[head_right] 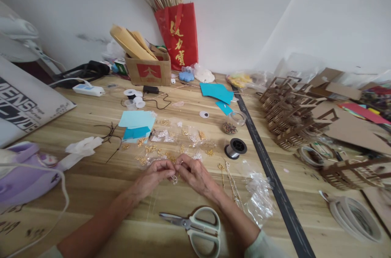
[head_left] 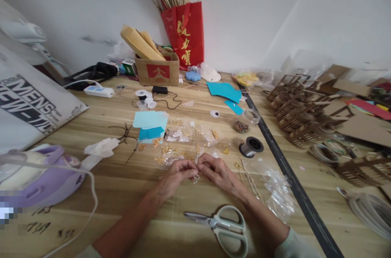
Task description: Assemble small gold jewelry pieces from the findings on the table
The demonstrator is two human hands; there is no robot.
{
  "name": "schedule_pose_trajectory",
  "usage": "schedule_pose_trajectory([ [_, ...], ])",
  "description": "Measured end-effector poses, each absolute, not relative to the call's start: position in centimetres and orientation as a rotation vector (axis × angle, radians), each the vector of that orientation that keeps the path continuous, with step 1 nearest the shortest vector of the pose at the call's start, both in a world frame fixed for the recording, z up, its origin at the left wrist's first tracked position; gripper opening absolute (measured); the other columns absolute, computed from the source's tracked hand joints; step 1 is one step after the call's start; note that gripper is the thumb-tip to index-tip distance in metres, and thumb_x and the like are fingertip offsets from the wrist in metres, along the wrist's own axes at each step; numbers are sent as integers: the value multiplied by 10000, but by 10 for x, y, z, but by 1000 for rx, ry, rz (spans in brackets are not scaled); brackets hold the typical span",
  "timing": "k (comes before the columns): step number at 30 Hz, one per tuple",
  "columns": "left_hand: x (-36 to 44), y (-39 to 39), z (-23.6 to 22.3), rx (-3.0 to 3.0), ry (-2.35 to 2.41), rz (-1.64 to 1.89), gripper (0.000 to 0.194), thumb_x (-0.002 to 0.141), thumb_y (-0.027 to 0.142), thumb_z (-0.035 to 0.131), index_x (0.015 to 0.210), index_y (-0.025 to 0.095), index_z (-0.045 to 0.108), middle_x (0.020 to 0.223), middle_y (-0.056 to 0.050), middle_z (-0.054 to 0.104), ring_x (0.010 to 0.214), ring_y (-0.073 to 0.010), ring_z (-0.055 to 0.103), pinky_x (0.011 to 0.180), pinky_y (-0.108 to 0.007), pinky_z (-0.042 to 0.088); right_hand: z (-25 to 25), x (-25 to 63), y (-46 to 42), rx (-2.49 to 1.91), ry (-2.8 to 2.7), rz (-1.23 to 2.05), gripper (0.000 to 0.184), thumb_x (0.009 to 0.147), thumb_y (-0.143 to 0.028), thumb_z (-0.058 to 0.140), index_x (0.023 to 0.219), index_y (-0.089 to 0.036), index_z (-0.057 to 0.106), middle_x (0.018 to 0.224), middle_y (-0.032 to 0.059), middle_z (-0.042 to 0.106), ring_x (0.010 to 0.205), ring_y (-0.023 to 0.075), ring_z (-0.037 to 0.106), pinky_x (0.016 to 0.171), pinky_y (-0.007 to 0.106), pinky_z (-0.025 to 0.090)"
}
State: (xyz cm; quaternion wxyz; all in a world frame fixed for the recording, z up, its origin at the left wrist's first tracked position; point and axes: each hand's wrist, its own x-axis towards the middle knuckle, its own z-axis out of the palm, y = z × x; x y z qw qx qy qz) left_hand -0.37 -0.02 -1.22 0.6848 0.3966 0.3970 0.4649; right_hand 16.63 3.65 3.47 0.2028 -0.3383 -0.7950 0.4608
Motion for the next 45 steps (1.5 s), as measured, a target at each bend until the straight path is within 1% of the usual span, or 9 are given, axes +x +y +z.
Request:
schedule_pose_trajectory([
  [5,-4,0,-12,855,857,1053,120,654,232,684,647,129,622,593,3,594,592,-122,536,616,-243,407,37,167,36,-931,-2211,1312,185,900,-314,405,811,-174,486,560,-62,414,489,80,337,469,188,261],
  [11,-9,3,7,964,977,1050,157,634,247,709,624,128,608,571,13,593,543,-111,542,566,-232,420,40,166,35,-907,-2212,1269,178,896,-301,416,814,-166,499,578,-56,404,523,84,345,494,194,268],
  [15,-13,4,16,1019,980,1072,168,629,263,717,621,127,618,663,-2,614,575,-110,551,572,-232,442,41,166,34,-914,-2204,1267,179,900,-301,411,828,-165,502,586,-51,416,526,85,361,495,192,274],
  [21,-10,1,4,982,943,1043,149,653,244,702,644,132,604,579,15,591,517,-96,520,524,-222,427,42,167,33,-936,-2275,1186,185,908,-297,395,820,-174,502,576,-57,431,508,80,362,495,186,278],
  [24,-7,0,-3,942,936,993,165,661,255,700,659,125,597,561,10,591,498,-96,521,517,-227,421,42,168,32,-931,-2312,1139,174,909,-278,389,824,-178,503,590,-54,455,514,80,384,511,184,295],
  [28,-5,1,-8,916,951,995,185,647,269,714,694,121,613,555,8,595,498,-98,519,517,-227,410,41,169,31,-928,-2336,1083,172,915,-265,370,830,-182,495,600,-50,445,522,85,399,532,192,311],
  [34,-4,-1,-6,832,882,987,161,633,258,715,654,123,630,559,3,593,534,-99,513,568,-235,401,39,171,31,-913,-2319,1115,158,915,-253,369,829,-181,480,594,-54,419,523,86,385,528,196,312],
  [38,-3,-1,-5,779,874,990,161,581,236,740,614,127,627,551,3,590,535,-103,518,563,-234,398,35,171,34,-920,-2296,1151,166,906,-270,394,811,-177,493,618,-44,466,545,87,403,527,196,313],
  [45,-2,-1,-4,868,961,1007,143,583,225,731,622,125,637,554,0,594,536,-105,513,565,-230,398,35,178,37,-924,-2267,1275,143,859,-299,492,849,-162,532,640,-33,506,558,88,438,502,188,327],
])
